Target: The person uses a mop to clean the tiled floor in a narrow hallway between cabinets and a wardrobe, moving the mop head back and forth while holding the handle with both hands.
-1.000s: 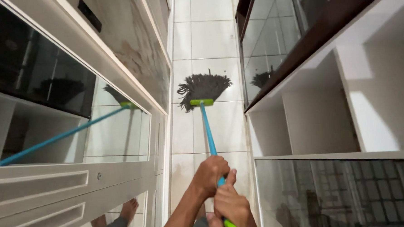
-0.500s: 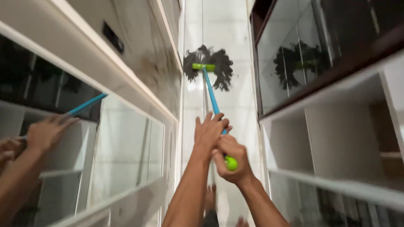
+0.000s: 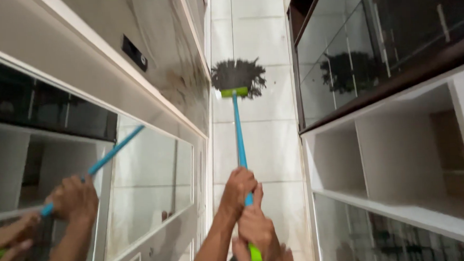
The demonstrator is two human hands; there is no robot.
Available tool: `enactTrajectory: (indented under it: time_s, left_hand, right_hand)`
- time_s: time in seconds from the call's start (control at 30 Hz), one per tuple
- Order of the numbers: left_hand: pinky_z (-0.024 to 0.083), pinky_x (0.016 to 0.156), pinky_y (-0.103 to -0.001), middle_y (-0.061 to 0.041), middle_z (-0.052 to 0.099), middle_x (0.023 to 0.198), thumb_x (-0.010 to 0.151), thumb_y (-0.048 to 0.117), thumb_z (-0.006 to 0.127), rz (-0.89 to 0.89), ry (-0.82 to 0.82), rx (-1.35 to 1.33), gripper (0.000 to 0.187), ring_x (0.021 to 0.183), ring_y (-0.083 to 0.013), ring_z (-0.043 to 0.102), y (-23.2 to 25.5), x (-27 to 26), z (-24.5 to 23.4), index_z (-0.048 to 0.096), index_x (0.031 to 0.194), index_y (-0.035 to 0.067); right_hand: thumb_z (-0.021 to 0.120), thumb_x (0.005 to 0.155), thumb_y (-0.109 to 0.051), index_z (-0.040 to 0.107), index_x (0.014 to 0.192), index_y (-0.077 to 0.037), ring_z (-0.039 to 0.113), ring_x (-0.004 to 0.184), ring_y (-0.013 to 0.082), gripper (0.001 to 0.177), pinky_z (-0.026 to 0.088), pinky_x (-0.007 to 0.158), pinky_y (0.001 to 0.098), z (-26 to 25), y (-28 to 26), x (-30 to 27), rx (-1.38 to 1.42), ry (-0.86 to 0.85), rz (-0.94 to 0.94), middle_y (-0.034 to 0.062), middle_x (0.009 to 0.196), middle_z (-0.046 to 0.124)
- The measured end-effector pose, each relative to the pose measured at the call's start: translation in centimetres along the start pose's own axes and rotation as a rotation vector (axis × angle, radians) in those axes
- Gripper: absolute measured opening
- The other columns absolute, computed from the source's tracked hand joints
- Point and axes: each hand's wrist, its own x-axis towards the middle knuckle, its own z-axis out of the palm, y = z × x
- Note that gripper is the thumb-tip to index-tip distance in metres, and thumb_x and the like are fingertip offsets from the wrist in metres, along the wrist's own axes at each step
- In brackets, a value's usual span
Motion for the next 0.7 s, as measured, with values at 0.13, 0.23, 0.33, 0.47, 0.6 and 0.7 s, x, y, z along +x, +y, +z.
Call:
enactTrajectory:
  time_s: [0.13,0.23,0.33,0.47,0.6,0.7]
  left_hand:
    - [0.048,0.072,-0.04,-0.01,0.046,0.061,0.076,0.0,0.068,-0.022,0.111,-0.066,0.03,0.063,-0.0301,0.051,1.5,0.8,-0.8,0.045,0.058,0.006]
    - [0.046,0.069,-0.044,-0.013,0.05,0.065,0.075,0.0,0.071,0.041,0.104,0.001,0.029,0.068,-0.034,0.056,0.0,2.6,-1.9,0.048,0.058,0.004]
    - [0.05,0.075,-0.045,-0.016,0.06,0.09,0.073,0.001,0.069,-0.187,0.048,-0.001,0.014,0.087,-0.0387,0.06,-2.0,3.9,-3.1,0.055,0.073,0.0]
    - [0.049,0.082,-0.046,-0.015,0.058,0.089,0.071,-0.001,0.069,-0.198,-0.023,0.043,0.015,0.101,-0.0404,0.062,-2.9,4.4,-2.9,0.054,0.073,0.0]
    - [0.05,0.073,-0.042,-0.013,0.056,0.088,0.076,0.002,0.07,-0.344,-0.107,0.021,0.012,0.088,-0.0341,0.061,-1.4,2.7,-2.8,0.058,0.073,0.0]
    - [0.049,0.067,-0.039,-0.012,0.055,0.084,0.079,0.001,0.07,-0.392,-0.163,-0.012,0.012,0.084,-0.0292,0.061,0.6,1.2,-2.9,0.059,0.072,0.0]
  right_hand:
    - [0.064,0.063,0.002,0.044,0.059,-0.001,0.046,0.056,0.0296,0.021,0.047,0.067,0.0408,0.1,-1.0,0.8,0.04,0.049,0.01,0.0128,0.059,0.042]
    - [0.064,0.064,0.004,0.045,0.06,-0.002,0.046,0.055,0.03,0.02,0.041,0.062,0.0389,1.0,1.0,2.1,-0.007,0.084,-0.072,0.0123,0.06,0.043]
    - [0.06,0.062,0.005,0.049,0.064,-0.001,0.049,0.058,0.0314,0.013,0.041,0.061,0.038,1.4,3.1,4.0,-0.078,0.021,0.013,0.0131,0.062,0.047]
    - [0.056,0.063,0.006,0.052,0.07,0.001,0.052,0.063,0.0322,0.01,0.048,0.068,0.0378,1.8,3.5,4.9,-0.056,0.005,0.065,0.0138,0.067,0.051]
    - [0.055,0.059,0.006,0.042,0.058,-0.002,0.045,0.056,0.0303,0.015,0.045,0.063,0.0377,2.0,2.8,2.8,-0.058,0.002,0.079,0.0122,0.058,0.044]
    - [0.056,0.054,0.002,0.041,0.056,-0.002,0.043,0.055,0.0314,0.016,0.04,0.057,0.039,2.2,1.4,0.9,-0.059,-0.003,0.087,0.0132,0.057,0.042]
